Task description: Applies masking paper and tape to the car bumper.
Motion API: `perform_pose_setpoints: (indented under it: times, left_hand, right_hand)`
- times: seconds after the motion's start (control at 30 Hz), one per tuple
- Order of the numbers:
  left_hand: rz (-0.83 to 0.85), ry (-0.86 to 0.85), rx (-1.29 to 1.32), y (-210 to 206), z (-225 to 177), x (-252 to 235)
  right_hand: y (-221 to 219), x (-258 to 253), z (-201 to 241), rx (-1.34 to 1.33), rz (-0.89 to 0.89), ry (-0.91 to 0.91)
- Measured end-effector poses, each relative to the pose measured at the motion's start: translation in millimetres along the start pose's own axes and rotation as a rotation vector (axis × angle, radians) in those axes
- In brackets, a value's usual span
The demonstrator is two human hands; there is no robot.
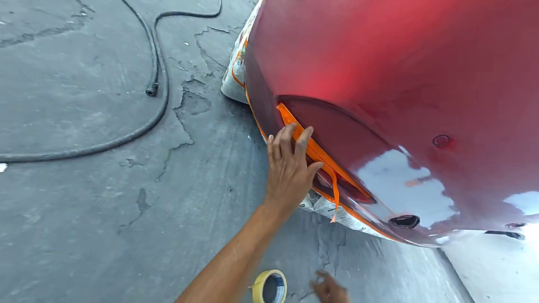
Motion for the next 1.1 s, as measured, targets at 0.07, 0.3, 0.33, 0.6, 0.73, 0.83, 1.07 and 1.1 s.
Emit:
perform_pose_setpoints:
  times: [0.07,0.3,0.33,0.6,0.73,0.83,1.07,1.1]
  left_hand:
    - [-0.094,-0.046,0.023,7,1,7]
    - [-0.062,-0.271,-0.059,-11,5,41]
    - [-0.050,-0.308,-0.071,-13,4,44]
    - [0.016,-0.449,-0.103,-21,1,54]
    - [0.020,-0.442,-0.120,-23,-1,55]
    - [0.020,-0.433,-0.104,-23,-2,55]
    - [0.032,-0.470,-0.106,-24,-5,54]
    - [0.040,-0.481,-0.109,-24,-6,53]
  right_hand:
    - [89,-15,56,-0.218,-0.421,0.203]
    - [187,-47,180,-0.035,-0.851,0.336]
    - [186,-51,184,-0.002,-0.851,0.295]
    - [186,-50,160,-0.076,-0.912,0.387]
    - [192,-52,153,-0.087,-0.994,0.397]
    - [194,-57,149,-0.123,-1.049,0.333]
    - [197,-55,162,0.082,-1.163,0.285]
    - [198,-55,166,0.122,-1.156,0.271]
Point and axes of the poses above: each hand's wrist, its own x-axis away from the middle knuckle, its own y-axis out of the back of the hand, z = x × y, the point moved 8 cm from there along -x, towards the middle knuckle, and after that the axes turned 5 degrees about -z, right-handed, at the moved point
